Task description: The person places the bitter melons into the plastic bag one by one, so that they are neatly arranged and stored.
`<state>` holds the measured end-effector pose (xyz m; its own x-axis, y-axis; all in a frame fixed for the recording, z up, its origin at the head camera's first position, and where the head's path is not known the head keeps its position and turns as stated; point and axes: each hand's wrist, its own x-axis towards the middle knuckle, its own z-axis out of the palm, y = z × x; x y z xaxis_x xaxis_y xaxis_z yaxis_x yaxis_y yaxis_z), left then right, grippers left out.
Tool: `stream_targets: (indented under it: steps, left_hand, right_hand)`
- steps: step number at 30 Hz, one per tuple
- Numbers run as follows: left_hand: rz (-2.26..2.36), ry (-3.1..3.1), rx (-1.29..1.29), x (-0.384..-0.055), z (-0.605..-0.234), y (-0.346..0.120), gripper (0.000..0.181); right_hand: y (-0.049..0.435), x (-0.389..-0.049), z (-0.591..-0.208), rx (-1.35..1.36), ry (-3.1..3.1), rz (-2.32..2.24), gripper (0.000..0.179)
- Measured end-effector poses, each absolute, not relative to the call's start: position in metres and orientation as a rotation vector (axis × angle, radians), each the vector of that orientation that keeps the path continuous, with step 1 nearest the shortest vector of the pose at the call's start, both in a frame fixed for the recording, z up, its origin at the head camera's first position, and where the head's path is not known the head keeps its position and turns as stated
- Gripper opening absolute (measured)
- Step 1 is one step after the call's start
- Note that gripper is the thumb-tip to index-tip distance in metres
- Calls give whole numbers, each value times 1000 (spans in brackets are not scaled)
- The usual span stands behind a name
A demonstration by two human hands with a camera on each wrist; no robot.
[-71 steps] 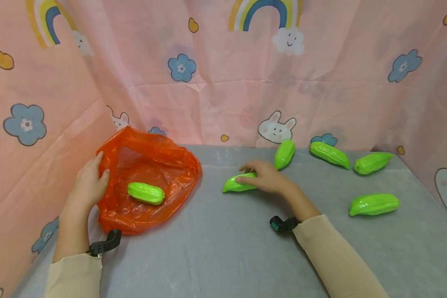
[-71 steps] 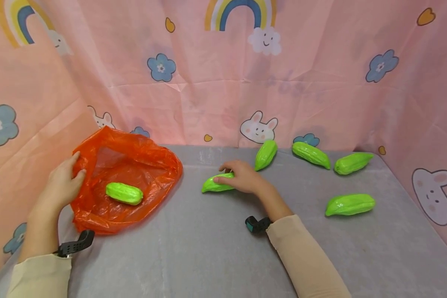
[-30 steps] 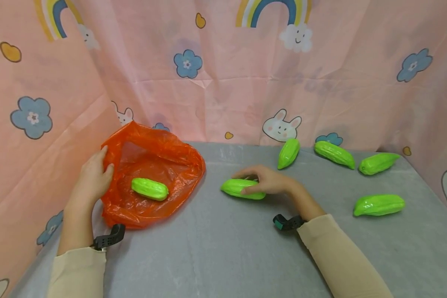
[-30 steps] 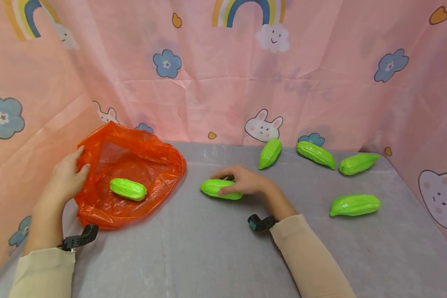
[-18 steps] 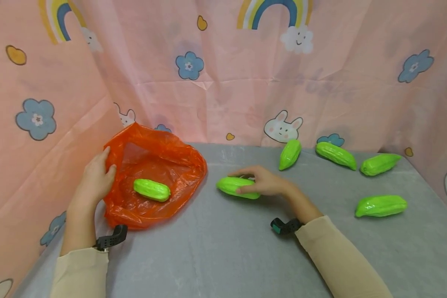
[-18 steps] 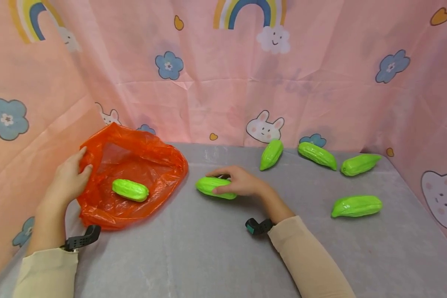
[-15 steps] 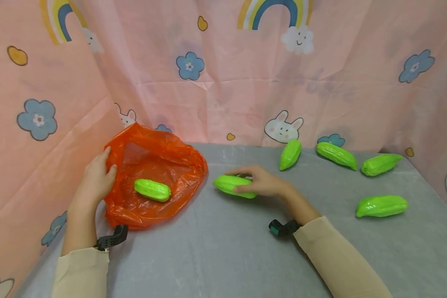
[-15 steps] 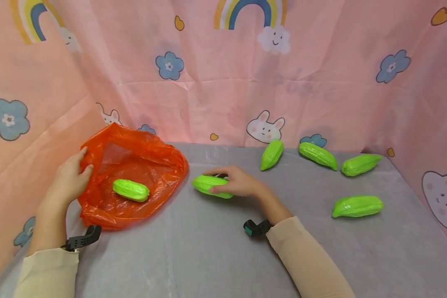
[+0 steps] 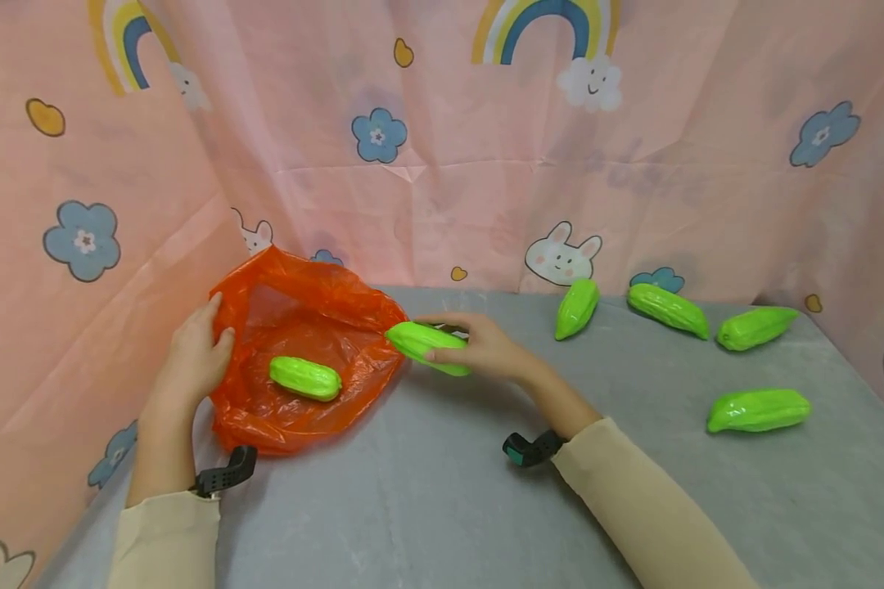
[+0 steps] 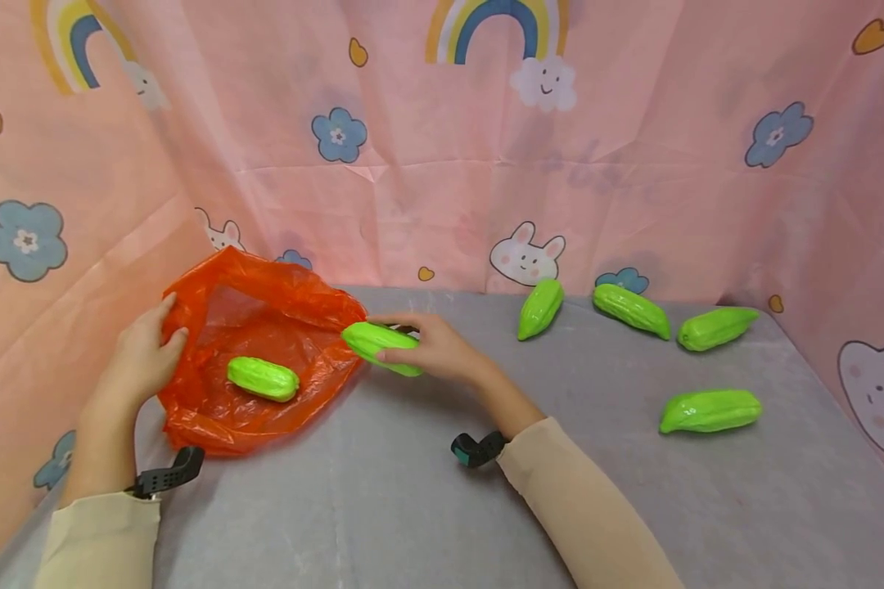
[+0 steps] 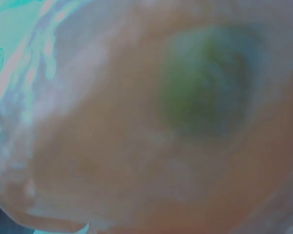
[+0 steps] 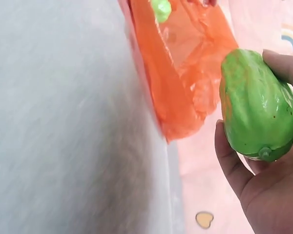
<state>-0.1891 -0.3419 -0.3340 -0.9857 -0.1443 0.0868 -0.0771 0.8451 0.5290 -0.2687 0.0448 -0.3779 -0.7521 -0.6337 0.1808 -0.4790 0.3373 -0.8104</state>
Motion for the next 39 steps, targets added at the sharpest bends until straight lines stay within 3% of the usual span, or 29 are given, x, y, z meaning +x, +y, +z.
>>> stream_targets:
  steps: [28,39]
  left_hand:
    - [-821,-2905,163,-188,-331,-341,66]
    - [-832,-2898,153,-187,-329,-340,67]
  right_hand:
    - [-73,-286,-372,-1134,2418,-1297,49]
    - [-106,-289,-389,-1019,2456,-1286,48]
